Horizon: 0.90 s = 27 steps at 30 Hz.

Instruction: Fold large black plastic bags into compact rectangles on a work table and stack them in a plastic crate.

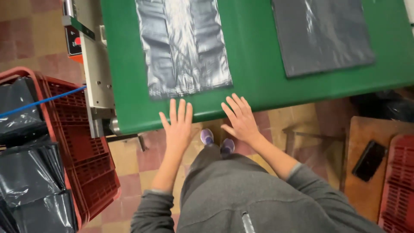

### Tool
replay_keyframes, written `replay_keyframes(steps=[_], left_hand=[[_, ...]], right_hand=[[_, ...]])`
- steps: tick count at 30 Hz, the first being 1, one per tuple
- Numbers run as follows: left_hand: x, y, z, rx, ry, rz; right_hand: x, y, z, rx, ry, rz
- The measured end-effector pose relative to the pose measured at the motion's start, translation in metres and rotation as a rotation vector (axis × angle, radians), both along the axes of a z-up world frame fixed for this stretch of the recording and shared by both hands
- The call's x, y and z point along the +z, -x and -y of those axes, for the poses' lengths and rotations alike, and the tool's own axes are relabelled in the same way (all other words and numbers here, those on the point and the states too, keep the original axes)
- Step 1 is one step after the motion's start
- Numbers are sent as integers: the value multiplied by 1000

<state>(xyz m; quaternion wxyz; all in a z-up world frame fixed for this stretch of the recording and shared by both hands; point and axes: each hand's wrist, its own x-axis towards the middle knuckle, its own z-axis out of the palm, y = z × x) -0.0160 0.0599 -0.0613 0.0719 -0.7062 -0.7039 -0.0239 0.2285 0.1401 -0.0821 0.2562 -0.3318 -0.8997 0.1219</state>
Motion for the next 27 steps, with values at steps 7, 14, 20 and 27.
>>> replay_keyframes(steps=[7, 14, 20, 27], left_hand=[[-14, 62, 13, 70, 43, 75], [20, 97, 28, -59, 121, 310], [91, 122, -16, -114, 286, 1059], [-5, 204, -225, 317, -69, 1797]], right_hand=[[-5, 14, -30, 79, 17, 132], [8, -9, -42, 110, 155, 119], [66, -30, -84, 81, 726, 80], [70, 58, -277, 14, 421, -206]])
